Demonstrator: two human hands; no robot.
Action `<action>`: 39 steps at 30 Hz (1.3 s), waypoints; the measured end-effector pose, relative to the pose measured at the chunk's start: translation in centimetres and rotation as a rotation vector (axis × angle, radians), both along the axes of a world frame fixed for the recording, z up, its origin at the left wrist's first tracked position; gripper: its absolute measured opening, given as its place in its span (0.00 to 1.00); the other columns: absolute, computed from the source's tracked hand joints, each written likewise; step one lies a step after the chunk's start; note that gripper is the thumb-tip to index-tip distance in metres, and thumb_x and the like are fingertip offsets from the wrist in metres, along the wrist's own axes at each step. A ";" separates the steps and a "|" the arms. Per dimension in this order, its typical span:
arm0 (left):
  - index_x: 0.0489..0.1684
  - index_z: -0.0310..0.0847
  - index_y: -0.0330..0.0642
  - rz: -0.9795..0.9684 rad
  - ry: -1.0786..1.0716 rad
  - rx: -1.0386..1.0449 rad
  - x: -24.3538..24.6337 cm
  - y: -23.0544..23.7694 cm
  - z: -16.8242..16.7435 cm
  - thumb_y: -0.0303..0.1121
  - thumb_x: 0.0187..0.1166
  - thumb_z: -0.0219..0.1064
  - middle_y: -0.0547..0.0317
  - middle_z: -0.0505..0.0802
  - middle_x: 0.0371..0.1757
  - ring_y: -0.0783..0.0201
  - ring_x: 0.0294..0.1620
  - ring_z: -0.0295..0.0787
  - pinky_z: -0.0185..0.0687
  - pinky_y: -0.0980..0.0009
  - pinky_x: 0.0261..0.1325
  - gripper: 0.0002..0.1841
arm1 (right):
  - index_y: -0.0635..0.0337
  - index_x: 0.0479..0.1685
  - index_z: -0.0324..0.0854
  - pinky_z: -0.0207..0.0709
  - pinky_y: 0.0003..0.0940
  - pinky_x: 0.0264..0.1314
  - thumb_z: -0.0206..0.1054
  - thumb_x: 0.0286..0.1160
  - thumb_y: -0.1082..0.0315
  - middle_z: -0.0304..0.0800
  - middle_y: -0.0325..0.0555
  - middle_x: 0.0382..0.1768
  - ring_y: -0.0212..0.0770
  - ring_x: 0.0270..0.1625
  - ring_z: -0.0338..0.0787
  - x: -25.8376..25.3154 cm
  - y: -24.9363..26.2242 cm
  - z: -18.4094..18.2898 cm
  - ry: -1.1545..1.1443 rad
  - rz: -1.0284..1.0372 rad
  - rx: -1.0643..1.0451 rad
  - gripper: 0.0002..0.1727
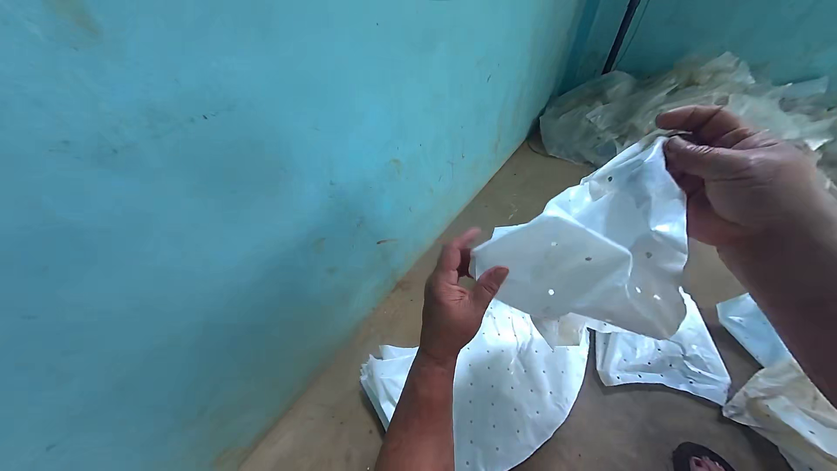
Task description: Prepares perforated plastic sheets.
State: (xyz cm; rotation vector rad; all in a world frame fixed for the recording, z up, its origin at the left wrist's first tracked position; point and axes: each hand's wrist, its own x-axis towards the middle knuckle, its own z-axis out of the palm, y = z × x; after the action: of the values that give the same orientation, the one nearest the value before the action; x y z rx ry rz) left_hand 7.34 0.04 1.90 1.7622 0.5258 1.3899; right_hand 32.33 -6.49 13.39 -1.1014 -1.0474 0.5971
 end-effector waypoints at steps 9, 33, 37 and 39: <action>0.38 0.87 0.33 0.365 0.160 0.216 -0.1 -0.4 1.3 0.26 0.80 0.66 0.61 0.88 0.35 0.78 0.38 0.83 0.81 0.82 0.47 0.06 | 0.50 0.49 0.75 0.86 0.18 0.38 0.55 0.84 0.80 0.85 0.26 0.32 0.19 0.29 0.86 5.5 -0.7 -0.8 -0.051 -0.099 -0.051 0.12; 0.51 0.90 0.29 0.161 0.767 0.090 8.5 -7.7 1.2 0.48 0.64 0.80 0.40 0.92 0.60 0.45 0.65 0.87 0.80 0.48 0.68 0.28 | 0.46 0.45 0.81 0.83 0.09 0.45 0.66 0.79 0.73 0.88 0.13 0.36 0.13 0.38 0.88 9.8 -1.4 -3.1 -0.272 0.039 0.435 0.08; 0.36 0.92 0.29 0.249 0.693 0.185 10.4 -6.4 0.0 0.27 0.75 0.69 0.43 0.96 0.43 0.49 0.51 0.94 0.86 0.52 0.59 0.08 | 0.46 0.46 0.80 0.82 0.08 0.45 0.65 0.80 0.73 0.88 0.12 0.37 0.11 0.39 0.87 11.6 -2.4 -2.9 -0.368 -0.033 0.430 0.07; 0.37 0.92 0.29 0.292 0.713 0.127 8.1 -4.4 0.2 0.24 0.77 0.67 0.43 0.95 0.40 0.52 0.47 0.94 0.87 0.53 0.57 0.07 | 0.46 0.48 0.79 0.81 0.08 0.46 0.65 0.83 0.67 0.85 0.11 0.38 0.09 0.39 0.85 14.7 -2.4 -3.0 -0.461 -0.095 0.385 0.04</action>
State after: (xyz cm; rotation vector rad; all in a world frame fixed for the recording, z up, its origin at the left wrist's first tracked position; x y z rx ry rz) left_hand 15.43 -4.32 2.14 2.3519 1.1272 0.9530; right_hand 47.03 -8.89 10.43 -0.9563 -1.4273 0.0500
